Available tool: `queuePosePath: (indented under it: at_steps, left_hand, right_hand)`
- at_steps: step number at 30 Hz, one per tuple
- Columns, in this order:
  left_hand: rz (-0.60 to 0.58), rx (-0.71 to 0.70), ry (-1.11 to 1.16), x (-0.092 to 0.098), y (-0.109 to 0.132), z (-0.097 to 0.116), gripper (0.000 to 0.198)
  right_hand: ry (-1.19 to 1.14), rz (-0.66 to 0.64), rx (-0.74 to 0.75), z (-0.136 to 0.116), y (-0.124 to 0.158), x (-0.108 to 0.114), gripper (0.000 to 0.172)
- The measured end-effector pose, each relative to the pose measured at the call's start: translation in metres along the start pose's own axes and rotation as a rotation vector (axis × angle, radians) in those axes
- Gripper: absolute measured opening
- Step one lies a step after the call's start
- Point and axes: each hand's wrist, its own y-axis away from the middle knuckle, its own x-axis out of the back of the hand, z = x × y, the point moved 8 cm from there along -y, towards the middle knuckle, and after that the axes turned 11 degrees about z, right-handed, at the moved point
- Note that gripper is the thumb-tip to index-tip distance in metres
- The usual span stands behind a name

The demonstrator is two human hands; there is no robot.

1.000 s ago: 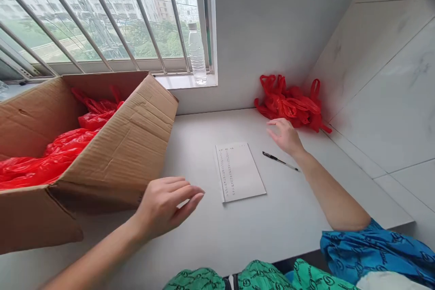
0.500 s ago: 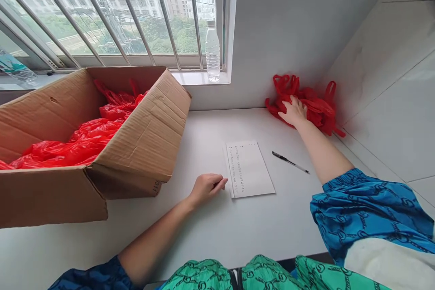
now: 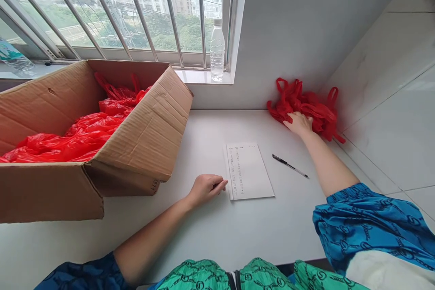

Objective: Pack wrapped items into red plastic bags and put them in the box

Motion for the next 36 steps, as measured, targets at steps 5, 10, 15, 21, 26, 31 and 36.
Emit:
queuePosePath:
  at_steps: [5, 10, 15, 21, 26, 31, 36]
  left_hand:
    - [0.002, 0.001, -0.008, 0.000, 0.000, 0.000, 0.045]
    - [0.009, 0.002, -0.006, 0.001, 0.000, 0.001, 0.044]
    - [0.009, 0.007, 0.004, 0.001, 0.000, 0.001, 0.045]
    - [0.042, 0.082, 0.176, 0.005, -0.001, 0.000, 0.041]
    - [0.162, 0.159, 0.302, 0.013, 0.000, -0.009, 0.045]
    - [0.357, 0.230, 0.374, 0.026, 0.002, -0.029, 0.054]
    - [0.423, 0.307, 0.380, 0.034, 0.003, -0.024, 0.037]
  right_hand:
    - [-0.064, 0.112, -0.027, -0.003, -0.002, 0.023, 0.037]
    - [-0.280, 0.475, -0.050, -0.012, 0.006, 0.087, 0.029]
    - [-0.511, 0.553, 0.123, -0.063, 0.043, 0.137, 0.020]
    - [-0.901, 0.428, 0.220, -0.118, 0.102, 0.164, 0.015]
    - [-1.025, -0.264, 0.258, -0.144, 0.153, 0.116, 0.017]
    - [-0.996, -0.386, 0.084, -0.136, 0.187, 0.084, 0.024]
    - [-0.971, -0.470, 0.339, -0.166, 0.215, 0.086, 0.026]
